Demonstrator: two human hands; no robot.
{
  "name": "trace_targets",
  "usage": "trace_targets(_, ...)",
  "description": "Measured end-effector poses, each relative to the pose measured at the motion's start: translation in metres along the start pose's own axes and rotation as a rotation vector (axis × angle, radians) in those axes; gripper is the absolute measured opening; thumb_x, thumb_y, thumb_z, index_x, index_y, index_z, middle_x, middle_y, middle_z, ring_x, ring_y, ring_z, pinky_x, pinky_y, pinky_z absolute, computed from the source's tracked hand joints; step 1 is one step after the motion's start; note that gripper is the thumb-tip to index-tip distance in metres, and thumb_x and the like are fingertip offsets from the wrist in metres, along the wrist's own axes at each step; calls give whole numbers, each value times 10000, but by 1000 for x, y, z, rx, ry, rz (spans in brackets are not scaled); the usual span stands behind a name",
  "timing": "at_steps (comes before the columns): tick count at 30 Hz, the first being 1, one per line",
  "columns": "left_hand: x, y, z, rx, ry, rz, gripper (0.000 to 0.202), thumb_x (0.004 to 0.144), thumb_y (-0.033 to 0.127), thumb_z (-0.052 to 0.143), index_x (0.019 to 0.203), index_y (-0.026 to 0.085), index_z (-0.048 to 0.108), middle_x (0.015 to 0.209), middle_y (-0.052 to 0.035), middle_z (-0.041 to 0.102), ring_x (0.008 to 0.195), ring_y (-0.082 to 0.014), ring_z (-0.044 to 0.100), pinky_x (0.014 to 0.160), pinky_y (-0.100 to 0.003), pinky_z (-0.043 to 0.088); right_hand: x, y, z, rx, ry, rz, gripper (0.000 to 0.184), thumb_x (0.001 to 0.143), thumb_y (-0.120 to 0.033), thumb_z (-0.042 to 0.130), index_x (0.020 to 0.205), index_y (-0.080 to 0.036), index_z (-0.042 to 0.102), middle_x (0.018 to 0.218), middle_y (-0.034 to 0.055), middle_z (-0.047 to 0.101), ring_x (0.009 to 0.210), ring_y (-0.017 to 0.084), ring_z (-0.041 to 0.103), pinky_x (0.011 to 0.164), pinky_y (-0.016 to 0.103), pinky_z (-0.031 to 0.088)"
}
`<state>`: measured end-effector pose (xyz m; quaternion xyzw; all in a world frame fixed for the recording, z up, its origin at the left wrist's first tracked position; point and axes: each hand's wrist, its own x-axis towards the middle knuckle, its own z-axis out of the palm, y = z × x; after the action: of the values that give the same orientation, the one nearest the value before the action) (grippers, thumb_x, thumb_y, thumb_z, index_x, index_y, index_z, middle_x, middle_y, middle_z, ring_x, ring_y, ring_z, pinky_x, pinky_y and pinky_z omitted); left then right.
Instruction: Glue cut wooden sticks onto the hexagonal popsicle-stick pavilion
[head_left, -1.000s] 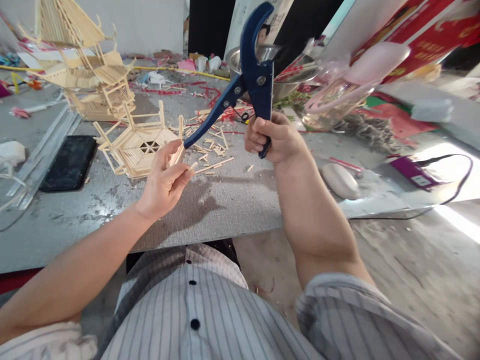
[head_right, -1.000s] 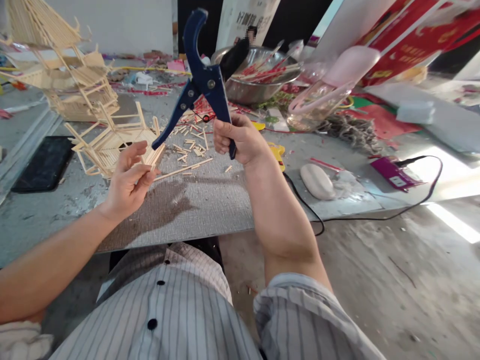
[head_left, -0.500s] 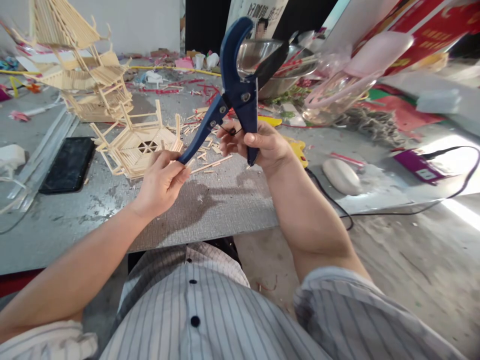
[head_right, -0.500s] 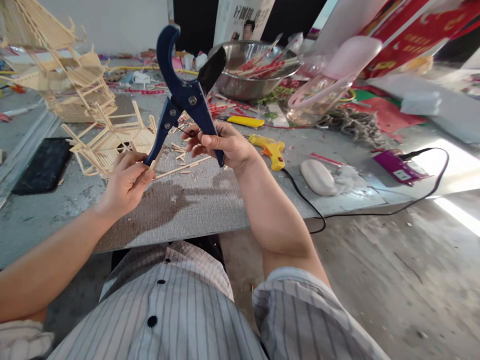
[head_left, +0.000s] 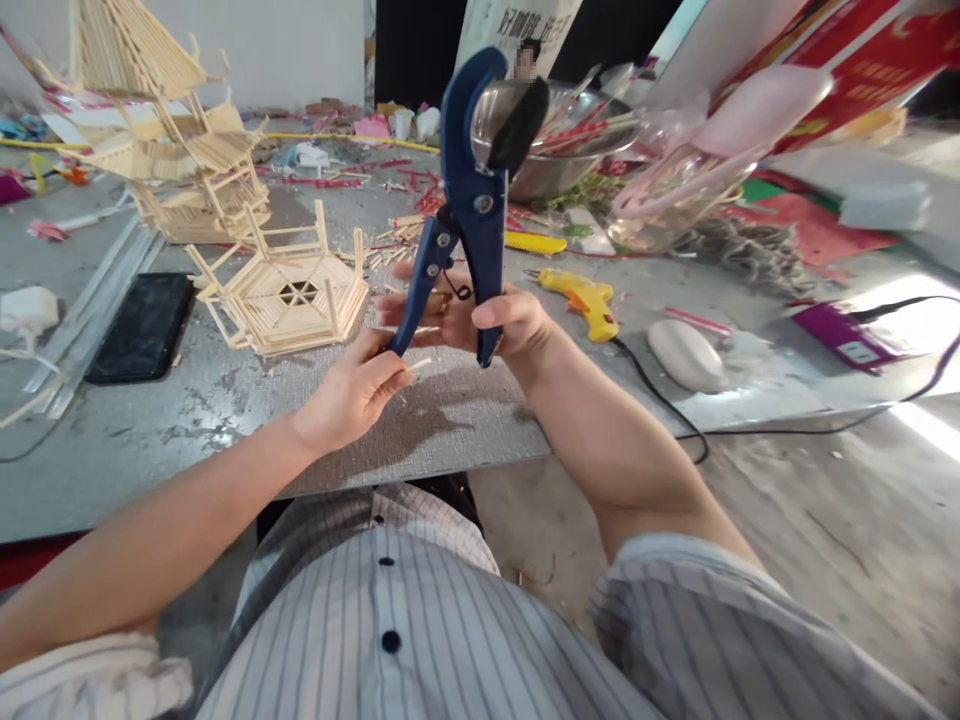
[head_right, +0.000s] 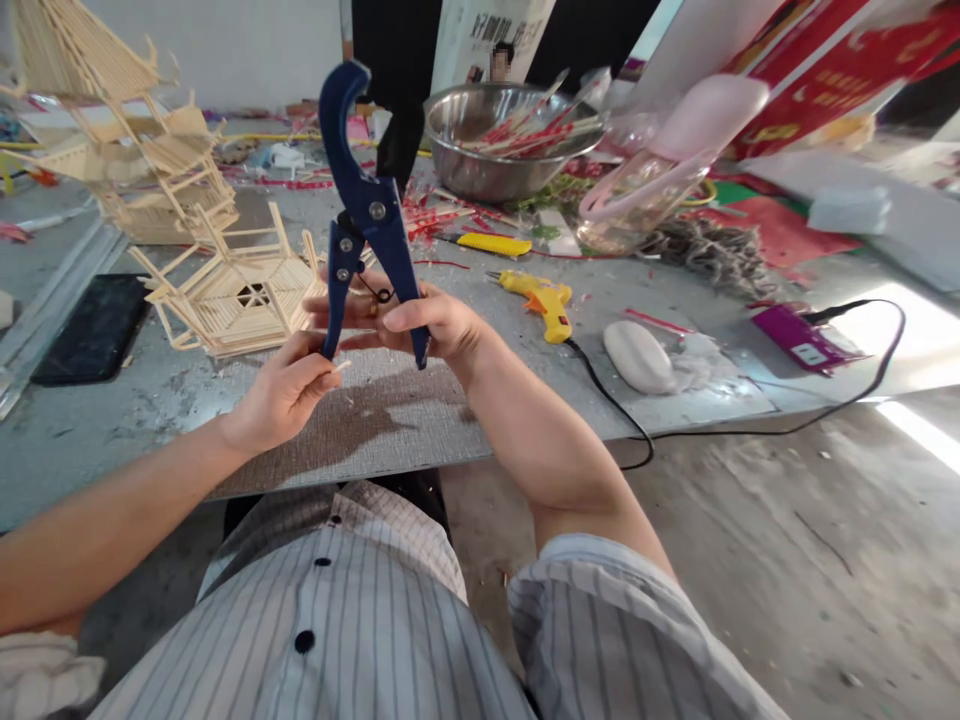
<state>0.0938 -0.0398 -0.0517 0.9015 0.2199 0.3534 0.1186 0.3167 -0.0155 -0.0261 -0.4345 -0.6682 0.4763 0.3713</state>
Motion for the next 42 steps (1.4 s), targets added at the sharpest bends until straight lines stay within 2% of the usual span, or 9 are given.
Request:
trace_targets(4,-1,0,3,-12,-23,1,232,968,245,455,785,173,577,1069,-129,573,1056,-226,580,891,-378,508,-1,-1,3,-136,38,-45,489,714,-460,514,1105,-185,613,938,123,676,1101,296,615,843,490,516)
trace_targets(10,2,-11,6,96,-28,-142,283,984,270,417,785,155,581,1052,-134,631,944,-200,632,818,-327,518,3,-10,-16,-37,203,-82,572,679,-711,441,957,-230,579,853,101,642,920,295,650,733,488,545)
trace_targets(12,7,-12,4,213,-104,-265,279,972,262,442,783,138,606,938,-119,650,883,-214,640,777,-328,511,8,-5,-27,8,289,-53,556,675,-752,427,896,-255,543,862,90,638,896,289,647,704,478,553)
trace_targets(15,18,-6,2,349,-305,-406,271,966,262,460,849,110,652,923,-127,659,877,-247,653,732,-330,496,16,9,-42,120,339,-1,435,676,-684,500,839,-282,500,929,71,640,923,288,640,698,467,563)
trace_targets(19,33,5,4,458,-464,-424,318,982,270,405,944,110,677,930,-139,668,885,-292,671,674,-343,484,21,22,-53,156,350,30,389,672,-659,544,830,-306,504,1022,52,654,1005,312,621,720,485,566)
trace_targets(25,54,-1,15,511,-458,-450,336,985,230,352,1030,98,658,998,-163,670,924,-318,671,693,-373,495,26,28,-45,205,414,-16,358,700,-605,600,807,-268,545,892,51,671,872,274,663,722,457,566)
trace_targets(31,62,-13,21,562,-531,-479,339,977,218,350,1063,92,653,1012,-170,673,940,-314,670,706,-368,512,36,43,-39,259,519,-94,349,708,-563,634,803,-231,587,773,28,648,702,184,644,683,367,553)
trace_targets(38,73,-16,26,577,-513,-558,335,960,213,383,1070,104,680,1057,-173,686,989,-306,667,750,-350,514,32,36,-41,233,495,-64,386,676,-593,677,824,-248,591,791,42,636,791,228,664,683,379,546)
trace_targets(42,74,-15,32,527,-469,-586,347,957,281,410,1045,117,703,1006,-171,702,964,-301,667,748,-355,496,34,38,-43,169,525,-66,407,680,-612,670,833,-243,596,809,48,643,814,228,671,719,376,552)
